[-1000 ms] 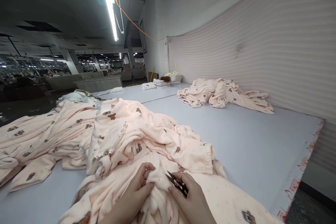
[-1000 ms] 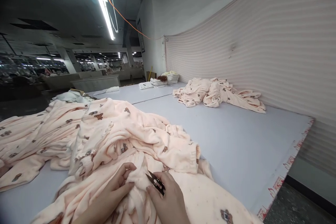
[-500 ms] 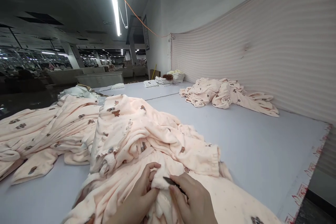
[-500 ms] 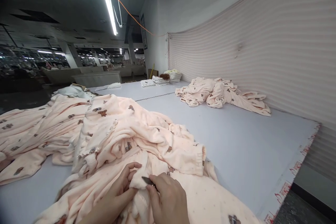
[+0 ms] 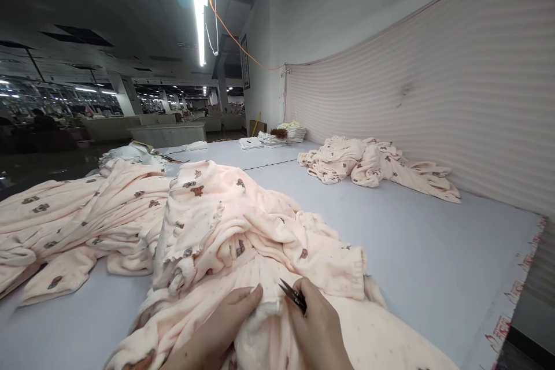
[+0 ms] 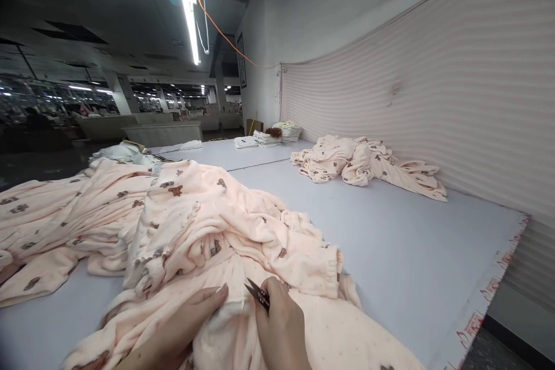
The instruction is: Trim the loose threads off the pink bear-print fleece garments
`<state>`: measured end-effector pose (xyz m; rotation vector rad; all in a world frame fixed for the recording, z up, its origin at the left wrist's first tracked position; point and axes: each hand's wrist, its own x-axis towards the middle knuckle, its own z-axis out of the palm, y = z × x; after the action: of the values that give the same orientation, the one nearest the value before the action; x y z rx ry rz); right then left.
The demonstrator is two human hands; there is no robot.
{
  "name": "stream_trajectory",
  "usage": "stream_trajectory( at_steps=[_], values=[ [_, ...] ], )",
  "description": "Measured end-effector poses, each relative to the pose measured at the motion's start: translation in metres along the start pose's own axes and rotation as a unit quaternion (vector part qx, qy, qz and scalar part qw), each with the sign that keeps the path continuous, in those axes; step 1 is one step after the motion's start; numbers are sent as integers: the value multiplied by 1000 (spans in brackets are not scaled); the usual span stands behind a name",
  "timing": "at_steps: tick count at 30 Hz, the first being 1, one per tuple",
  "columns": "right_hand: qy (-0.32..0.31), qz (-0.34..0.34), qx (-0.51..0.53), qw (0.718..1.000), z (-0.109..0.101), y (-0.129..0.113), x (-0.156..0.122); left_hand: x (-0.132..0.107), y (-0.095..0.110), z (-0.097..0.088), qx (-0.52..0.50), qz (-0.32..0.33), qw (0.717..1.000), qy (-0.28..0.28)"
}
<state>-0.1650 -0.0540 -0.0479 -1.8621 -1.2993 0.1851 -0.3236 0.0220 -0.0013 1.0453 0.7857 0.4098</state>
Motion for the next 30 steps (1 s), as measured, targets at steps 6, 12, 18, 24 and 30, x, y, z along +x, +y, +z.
stream_trajectory(
  at_steps=[6, 12, 18, 24, 30],
  values=[
    [-26, -60, 132, 989, -12, -1, -12, -9, 7, 5, -25, 5, 1000, -4],
    [-103, -19, 99, 990, -28, -12, -6, -11, 8, 3, 14, -13, 1000, 20],
    [-70, -28, 104, 992, -28, -12, -7, -7, 3, -3, -50, -2, 998, -40],
    [-28, -87, 56, 994, -24, -14, -17, -1, -5, -6, -125, -4, 988, -87],
    [-56, -154, 82, 983, -15, -13, -30, -1, -6, -2, -165, -2, 982, -92]
  ],
)
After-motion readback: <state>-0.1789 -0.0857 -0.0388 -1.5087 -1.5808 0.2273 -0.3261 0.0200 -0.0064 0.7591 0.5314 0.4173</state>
